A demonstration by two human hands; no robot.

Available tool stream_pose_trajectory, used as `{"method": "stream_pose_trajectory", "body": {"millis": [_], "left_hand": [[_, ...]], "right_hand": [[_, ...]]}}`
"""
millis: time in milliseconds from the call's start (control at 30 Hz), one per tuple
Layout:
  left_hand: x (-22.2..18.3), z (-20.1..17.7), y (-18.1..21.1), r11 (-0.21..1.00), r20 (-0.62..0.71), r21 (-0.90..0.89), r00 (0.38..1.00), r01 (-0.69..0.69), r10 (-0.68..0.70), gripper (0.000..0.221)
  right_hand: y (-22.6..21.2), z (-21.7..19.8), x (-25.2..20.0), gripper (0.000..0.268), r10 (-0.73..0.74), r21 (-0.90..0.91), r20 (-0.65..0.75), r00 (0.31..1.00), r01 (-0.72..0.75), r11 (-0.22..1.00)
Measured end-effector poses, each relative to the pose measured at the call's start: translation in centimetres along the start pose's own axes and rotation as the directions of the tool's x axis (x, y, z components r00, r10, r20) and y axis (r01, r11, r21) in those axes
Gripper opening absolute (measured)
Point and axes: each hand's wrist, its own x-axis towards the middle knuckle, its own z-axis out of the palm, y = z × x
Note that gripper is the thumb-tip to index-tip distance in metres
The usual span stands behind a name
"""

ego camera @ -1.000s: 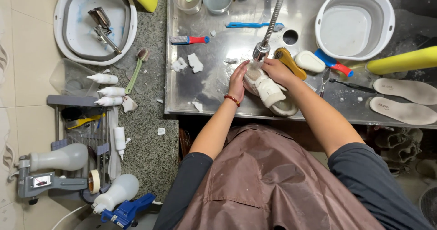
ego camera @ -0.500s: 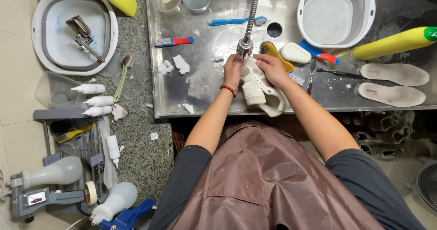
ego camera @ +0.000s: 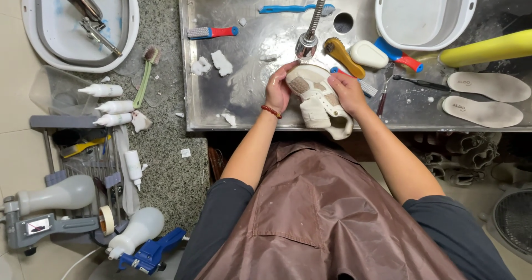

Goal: Cleaning a white sneaker with a brush and water at a sink.

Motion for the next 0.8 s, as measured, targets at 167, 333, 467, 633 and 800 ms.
{"method": "stream_pose_trajectory", "body": {"millis": [167,333,467,633,800], "left_hand": [[-0.1,0.0,-0.2,0.996,0.046,0.082,0.999,-0.029,0.026,0.054],[1.6,-0.3,-2.1,0.941,-0.114,0.335,0.990,-0.042,0.084,0.046],[4.6,-1.4,-4.7,0.927,-0.229,0.372,0.965,-0.034,0.127,0.030],[5.6,1.4,-3.9,0.780,-0.200,0.622,0.950,-0.066,0.240,0.017],[6.2,0.3,-4.3,0.629,-0.205,0.776,0.931,-0.034,0.303,0.022]], "right_hand": [[0.9,-0.4,-0.2,0.029,-0.040,0.020,-0.005,0.999,0.040,0.999],[0.2,0.1,-0.3,0.032,-0.012,-0.071,-0.106,0.994,0.004,0.997],[-1.1,-0.1,-1.1,0.040,0.010,-0.264,-0.174,0.985,-0.056,0.963],[-0.5,-1.6,-3.2,0.042,0.041,-0.296,-0.158,0.987,-0.087,0.951],[5.0,-3.4,-6.0,0.044,-0.095,-0.279,-0.134,0.986,0.054,0.959]]}}
